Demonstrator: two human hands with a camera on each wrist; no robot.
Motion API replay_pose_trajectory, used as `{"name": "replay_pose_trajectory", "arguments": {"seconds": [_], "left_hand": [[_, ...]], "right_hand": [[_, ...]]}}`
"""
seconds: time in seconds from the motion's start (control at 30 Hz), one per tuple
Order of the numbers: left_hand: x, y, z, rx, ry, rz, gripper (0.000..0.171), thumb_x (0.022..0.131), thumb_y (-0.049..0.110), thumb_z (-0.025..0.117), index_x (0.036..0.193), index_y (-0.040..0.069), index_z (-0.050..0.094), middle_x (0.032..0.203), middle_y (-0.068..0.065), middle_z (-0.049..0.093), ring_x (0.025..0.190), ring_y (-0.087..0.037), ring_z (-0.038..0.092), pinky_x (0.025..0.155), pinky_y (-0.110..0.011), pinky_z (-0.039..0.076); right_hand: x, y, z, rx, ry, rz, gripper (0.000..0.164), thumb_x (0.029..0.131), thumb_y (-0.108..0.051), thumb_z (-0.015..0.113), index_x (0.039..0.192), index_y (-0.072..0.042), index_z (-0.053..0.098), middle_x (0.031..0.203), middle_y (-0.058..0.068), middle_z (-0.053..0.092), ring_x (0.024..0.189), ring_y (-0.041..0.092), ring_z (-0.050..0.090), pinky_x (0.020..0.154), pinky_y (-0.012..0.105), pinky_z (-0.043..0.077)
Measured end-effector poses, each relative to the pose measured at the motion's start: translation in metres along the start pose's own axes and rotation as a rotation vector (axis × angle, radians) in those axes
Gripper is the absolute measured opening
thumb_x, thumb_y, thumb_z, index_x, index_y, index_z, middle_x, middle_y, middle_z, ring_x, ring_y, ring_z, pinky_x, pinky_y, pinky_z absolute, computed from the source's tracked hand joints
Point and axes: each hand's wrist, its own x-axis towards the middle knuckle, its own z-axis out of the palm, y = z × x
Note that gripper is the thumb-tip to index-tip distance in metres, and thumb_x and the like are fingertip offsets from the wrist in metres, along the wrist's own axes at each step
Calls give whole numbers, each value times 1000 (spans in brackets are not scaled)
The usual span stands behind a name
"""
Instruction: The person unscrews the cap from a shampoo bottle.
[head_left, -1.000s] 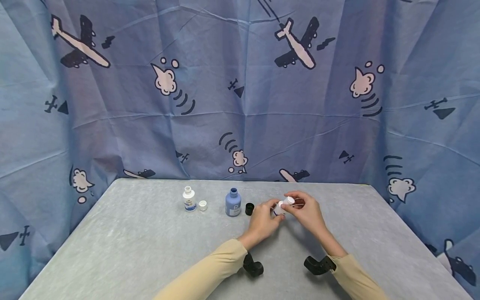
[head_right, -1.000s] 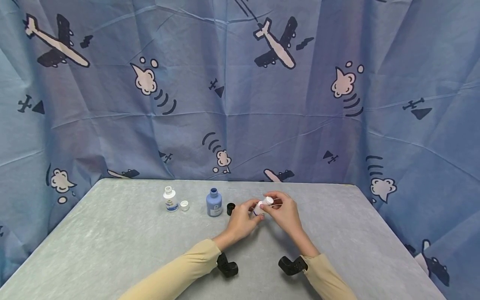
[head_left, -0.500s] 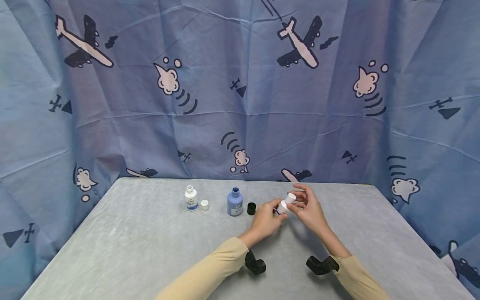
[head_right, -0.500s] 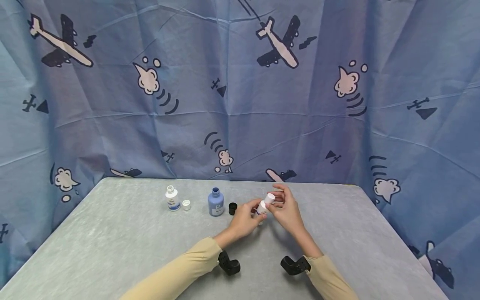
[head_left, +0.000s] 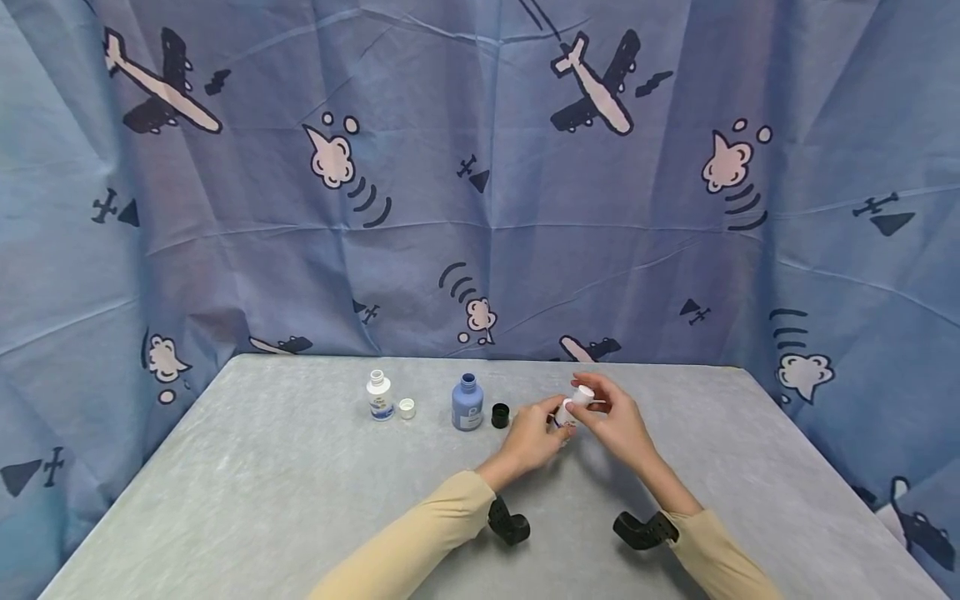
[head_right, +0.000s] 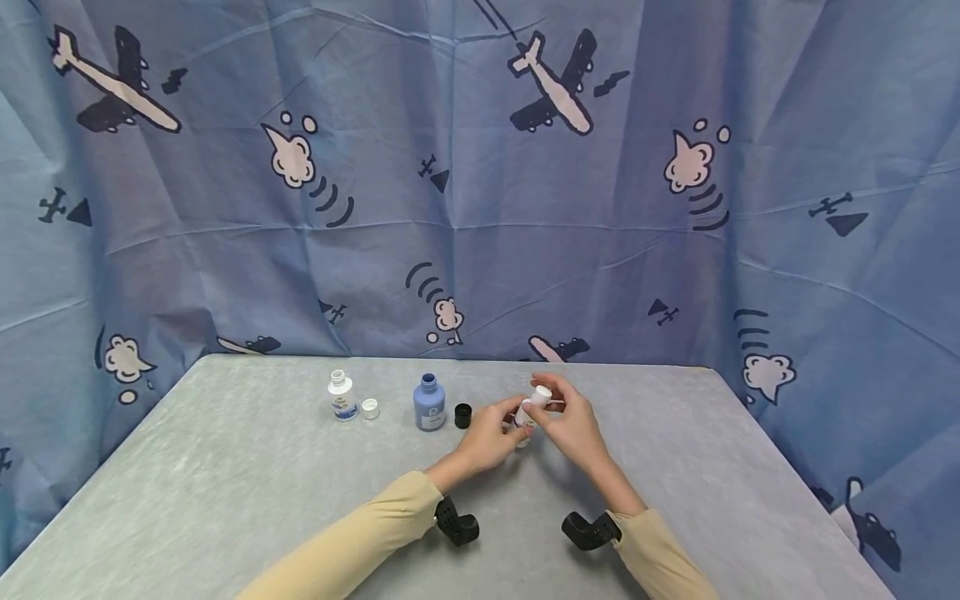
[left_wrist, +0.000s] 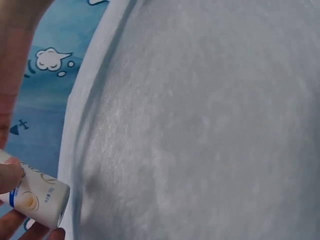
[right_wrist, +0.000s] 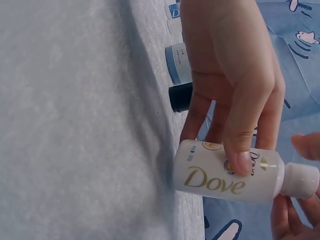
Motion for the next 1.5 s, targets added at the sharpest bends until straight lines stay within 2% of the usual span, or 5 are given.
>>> {"name": "replay_pose_trajectory", "arguments": {"seconds": [0.27,0.5,0.83,1.07,1.5], "left_hand": [[4,5,-4,89,-8,26,37,86,18,69,122,16,64,105,-3,72,81,-8,58,72,-21,47],[5,5,-3,93,-32,5,40,87,19,70,126,15,62,109,-3,70,85,-10,59,74,-21,47],[9,4,-3,50,-37,-62,42,88,17,69,128,7,58,113,-7,69,94,-12,63,79,-23,49],[10,-1,1,7,34,-122,44,86,16,71,126,5,58,111,-9,69,96,-17,64,80,-26,50],[13,-5,11,-44,140,-192,42,82,15,75,120,7,60,106,-10,70,87,-17,64,75,-25,48]], "right_hand": [[3,0,-4,-33,26,140,46,84,-19,75,123,-3,57,115,17,63,92,14,61,73,13,49],[5,-5,-10,-107,15,117,36,84,-13,72,117,-2,63,101,19,65,81,14,60,65,18,49],[9,-3,-17,-95,22,96,33,82,-8,73,115,-3,67,118,18,63,99,28,63,75,17,53],[11,2,-21,-161,73,67,30,79,-12,78,108,-6,72,109,14,67,86,18,59,71,17,50],[13,15,-24,-148,26,143,36,78,-9,77,113,-3,68,111,20,69,95,35,68,71,33,58]]}}
